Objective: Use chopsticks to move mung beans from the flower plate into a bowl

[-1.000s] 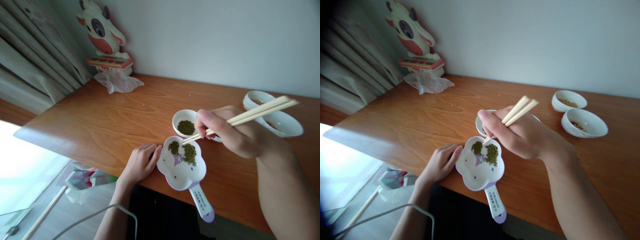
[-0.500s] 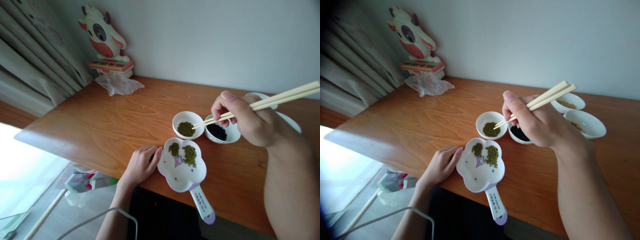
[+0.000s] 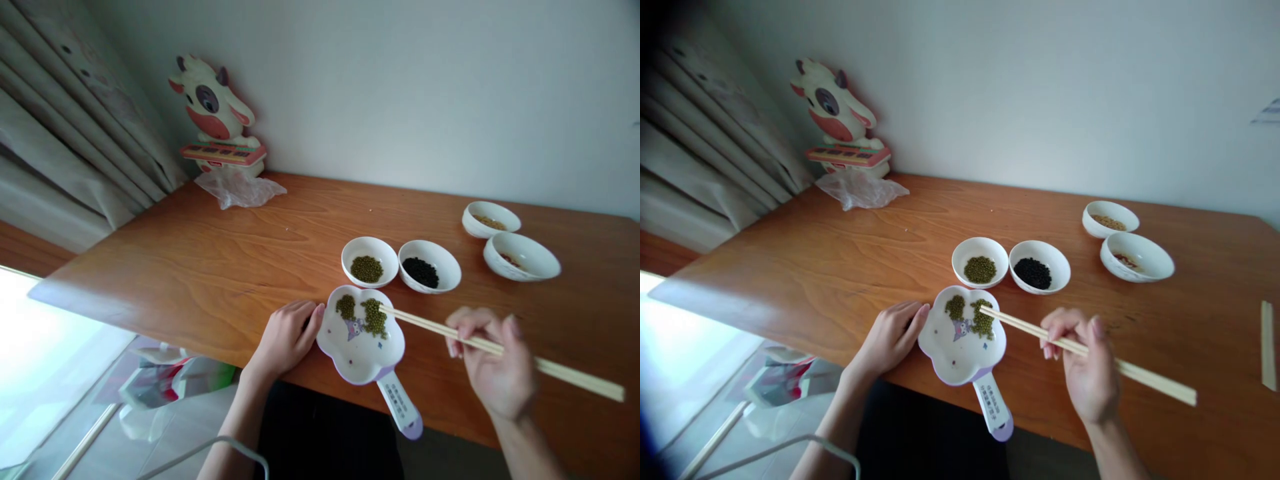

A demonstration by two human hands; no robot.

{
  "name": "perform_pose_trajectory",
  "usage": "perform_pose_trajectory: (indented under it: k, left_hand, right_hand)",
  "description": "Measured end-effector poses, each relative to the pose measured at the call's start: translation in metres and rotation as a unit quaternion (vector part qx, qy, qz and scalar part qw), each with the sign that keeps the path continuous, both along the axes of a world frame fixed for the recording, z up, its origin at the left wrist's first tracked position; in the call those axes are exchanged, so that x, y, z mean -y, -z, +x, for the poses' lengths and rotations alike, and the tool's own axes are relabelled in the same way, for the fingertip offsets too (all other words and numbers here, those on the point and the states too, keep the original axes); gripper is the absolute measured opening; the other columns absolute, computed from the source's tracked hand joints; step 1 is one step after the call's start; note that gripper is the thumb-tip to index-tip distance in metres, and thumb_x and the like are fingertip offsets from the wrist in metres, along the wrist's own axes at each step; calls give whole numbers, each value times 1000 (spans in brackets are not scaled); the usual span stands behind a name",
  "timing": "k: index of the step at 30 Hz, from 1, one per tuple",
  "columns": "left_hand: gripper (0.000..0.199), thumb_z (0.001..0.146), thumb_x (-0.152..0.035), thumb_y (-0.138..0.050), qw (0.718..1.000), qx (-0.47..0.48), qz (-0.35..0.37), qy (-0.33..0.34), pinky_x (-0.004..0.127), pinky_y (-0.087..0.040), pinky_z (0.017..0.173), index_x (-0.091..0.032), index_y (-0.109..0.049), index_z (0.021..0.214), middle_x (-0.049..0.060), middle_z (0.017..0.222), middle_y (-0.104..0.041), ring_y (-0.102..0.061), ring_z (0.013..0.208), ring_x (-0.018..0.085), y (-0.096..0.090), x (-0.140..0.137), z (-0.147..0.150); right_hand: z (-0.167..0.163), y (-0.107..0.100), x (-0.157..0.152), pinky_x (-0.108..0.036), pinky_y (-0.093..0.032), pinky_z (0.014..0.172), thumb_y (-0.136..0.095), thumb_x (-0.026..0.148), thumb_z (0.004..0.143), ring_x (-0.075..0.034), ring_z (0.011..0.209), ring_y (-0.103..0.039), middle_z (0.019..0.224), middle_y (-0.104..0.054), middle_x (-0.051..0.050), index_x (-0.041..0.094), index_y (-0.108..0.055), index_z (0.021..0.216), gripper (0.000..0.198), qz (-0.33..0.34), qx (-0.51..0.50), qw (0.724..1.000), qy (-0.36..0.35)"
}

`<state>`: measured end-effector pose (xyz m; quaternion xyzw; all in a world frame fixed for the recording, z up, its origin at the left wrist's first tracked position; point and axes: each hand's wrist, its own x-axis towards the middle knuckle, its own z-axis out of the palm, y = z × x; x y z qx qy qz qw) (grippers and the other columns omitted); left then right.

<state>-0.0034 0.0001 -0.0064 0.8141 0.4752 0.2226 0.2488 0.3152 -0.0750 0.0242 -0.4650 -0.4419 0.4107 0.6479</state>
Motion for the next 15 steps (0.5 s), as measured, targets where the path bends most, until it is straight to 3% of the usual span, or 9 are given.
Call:
perform_pose_trajectory:
  k: [5, 15]
  left_hand:
    - [42, 113, -40, -34, 1000, -6, 8, -2, 29, -38, 71, -21, -45, 76, 2, 75, -59, -54, 70, 16, -1, 0, 1]
    - [43, 112, -38, -34, 1000, -12, 18, -5, 28, -40, 70, -21, -46, 75, 3, 75, -62, -56, 68, 16, -4, -1, 3]
  right_hand:
    - [-27, 35, 42, -24, -47, 49, -44, 50, 107, -11, 53, -56, 74, -62, -2, 21, -68, 78, 47, -32, -99, 994, 45]
    - [-27, 43, 35, -24, -44, 50, -54, 51, 102, -12, 54, -51, 73, -59, -2, 22, -68, 76, 41, -77, -178, 980, 56]
